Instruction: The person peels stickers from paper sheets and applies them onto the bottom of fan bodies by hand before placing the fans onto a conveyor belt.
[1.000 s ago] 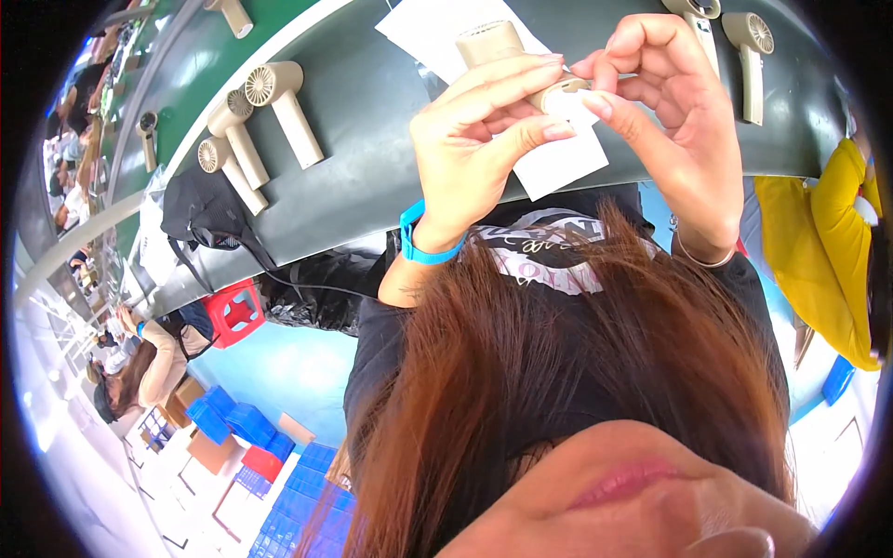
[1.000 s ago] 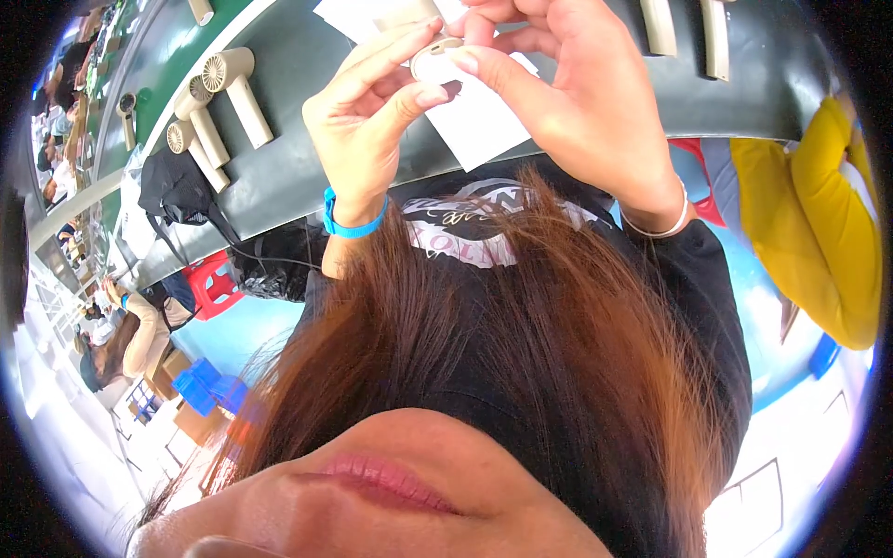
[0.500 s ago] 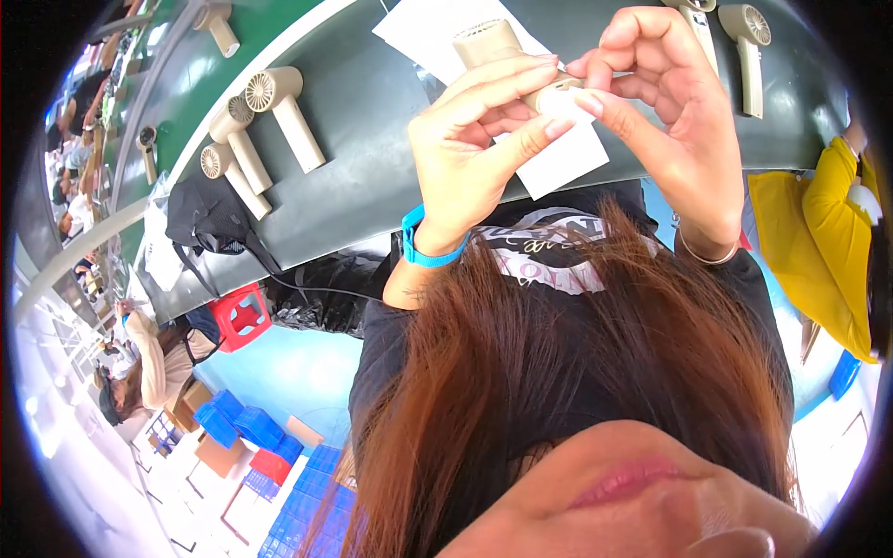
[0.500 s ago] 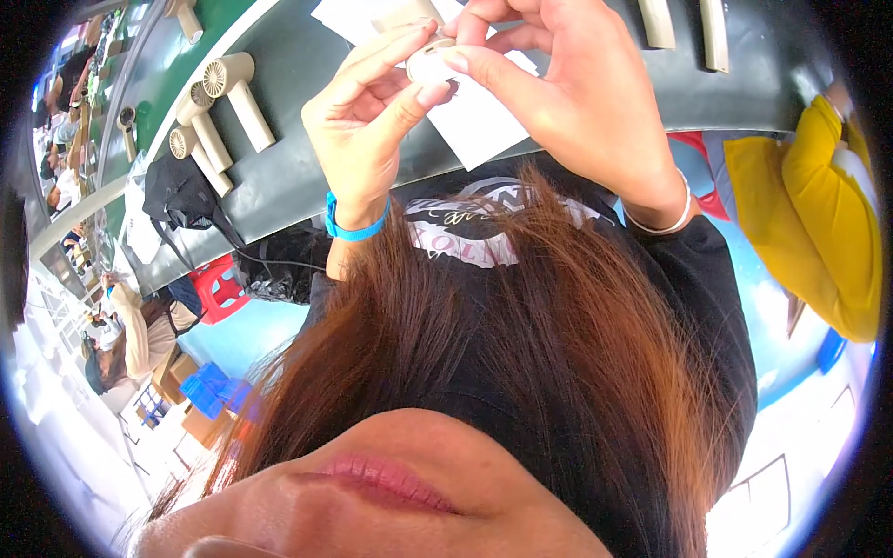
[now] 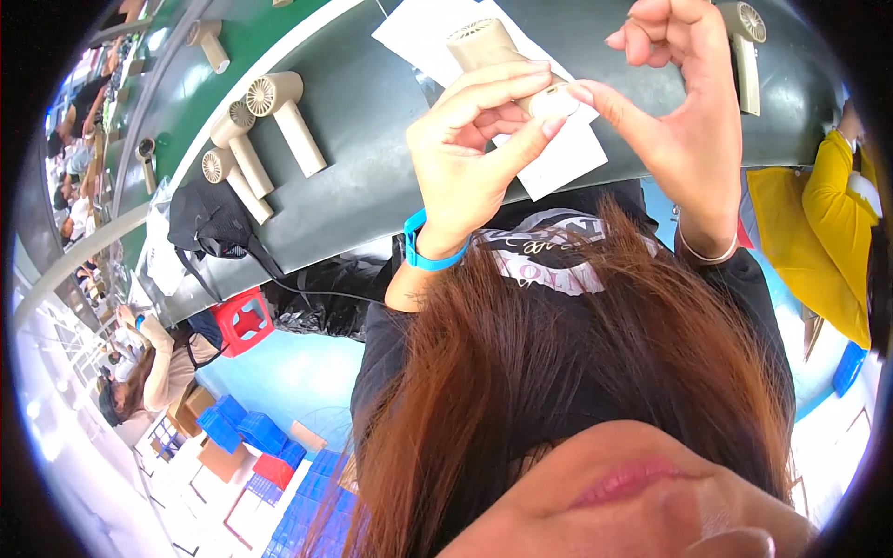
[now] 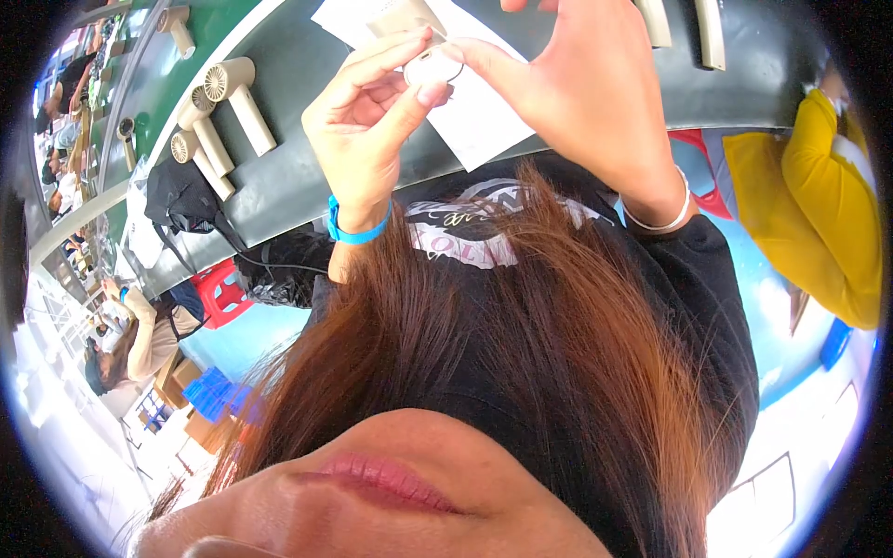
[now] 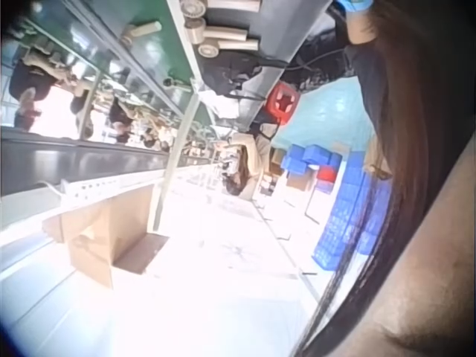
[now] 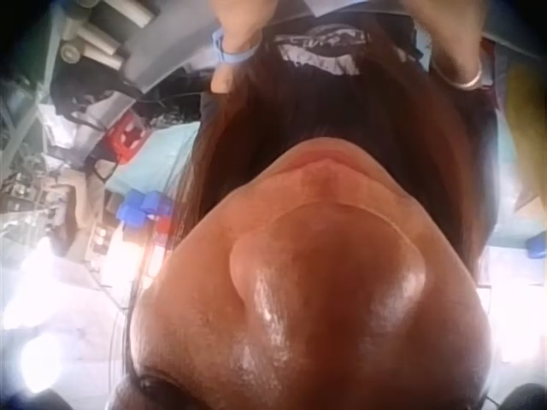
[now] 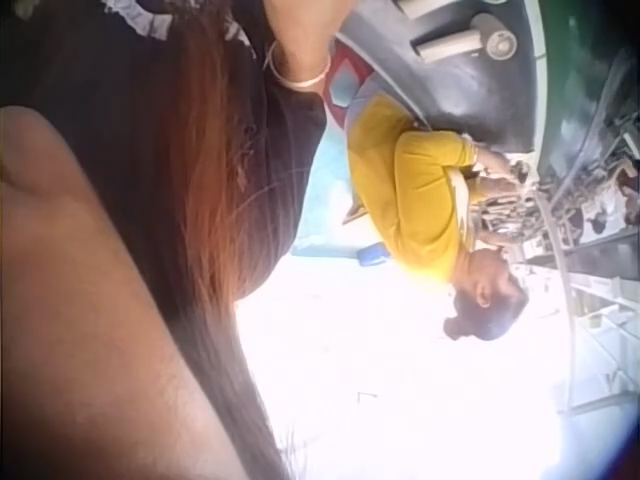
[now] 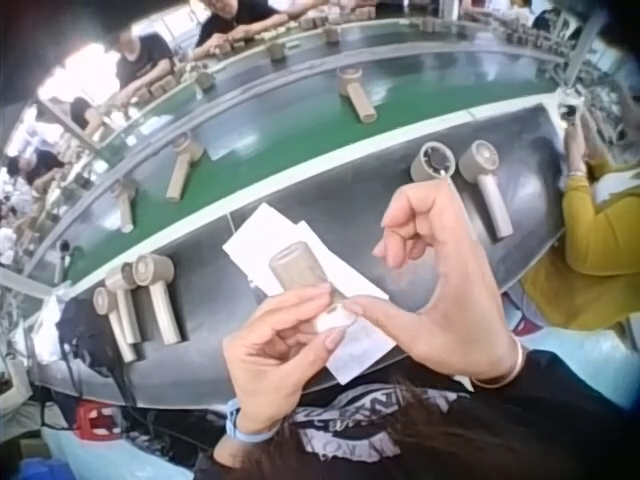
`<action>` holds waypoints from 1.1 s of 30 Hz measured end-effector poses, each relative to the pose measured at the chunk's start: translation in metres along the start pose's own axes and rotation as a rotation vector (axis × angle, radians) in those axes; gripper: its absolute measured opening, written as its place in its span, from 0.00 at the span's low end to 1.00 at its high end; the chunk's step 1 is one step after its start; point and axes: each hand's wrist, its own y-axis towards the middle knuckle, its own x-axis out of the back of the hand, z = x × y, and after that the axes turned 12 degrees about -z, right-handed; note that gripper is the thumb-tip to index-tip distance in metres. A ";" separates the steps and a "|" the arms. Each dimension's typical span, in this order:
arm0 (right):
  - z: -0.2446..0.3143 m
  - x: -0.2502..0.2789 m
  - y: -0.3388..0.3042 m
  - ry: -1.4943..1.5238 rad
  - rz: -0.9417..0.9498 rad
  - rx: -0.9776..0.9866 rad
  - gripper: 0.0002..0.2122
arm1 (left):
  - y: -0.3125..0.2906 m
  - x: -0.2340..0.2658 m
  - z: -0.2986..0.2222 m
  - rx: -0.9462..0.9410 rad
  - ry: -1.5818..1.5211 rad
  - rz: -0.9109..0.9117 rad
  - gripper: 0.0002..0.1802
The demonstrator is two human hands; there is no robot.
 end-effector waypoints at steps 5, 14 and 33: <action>-0.055 -0.015 0.008 0.260 0.173 0.036 0.15 | 0.003 0.004 -0.004 0.028 -0.021 -0.065 0.17; -0.057 -0.079 0.027 0.074 0.223 0.302 0.19 | 0.027 0.013 -0.006 -0.025 -0.146 -0.211 0.10; -0.159 -0.130 0.207 -0.599 -0.154 0.720 0.16 | 0.294 0.215 0.044 -0.748 1.542 -0.190 0.15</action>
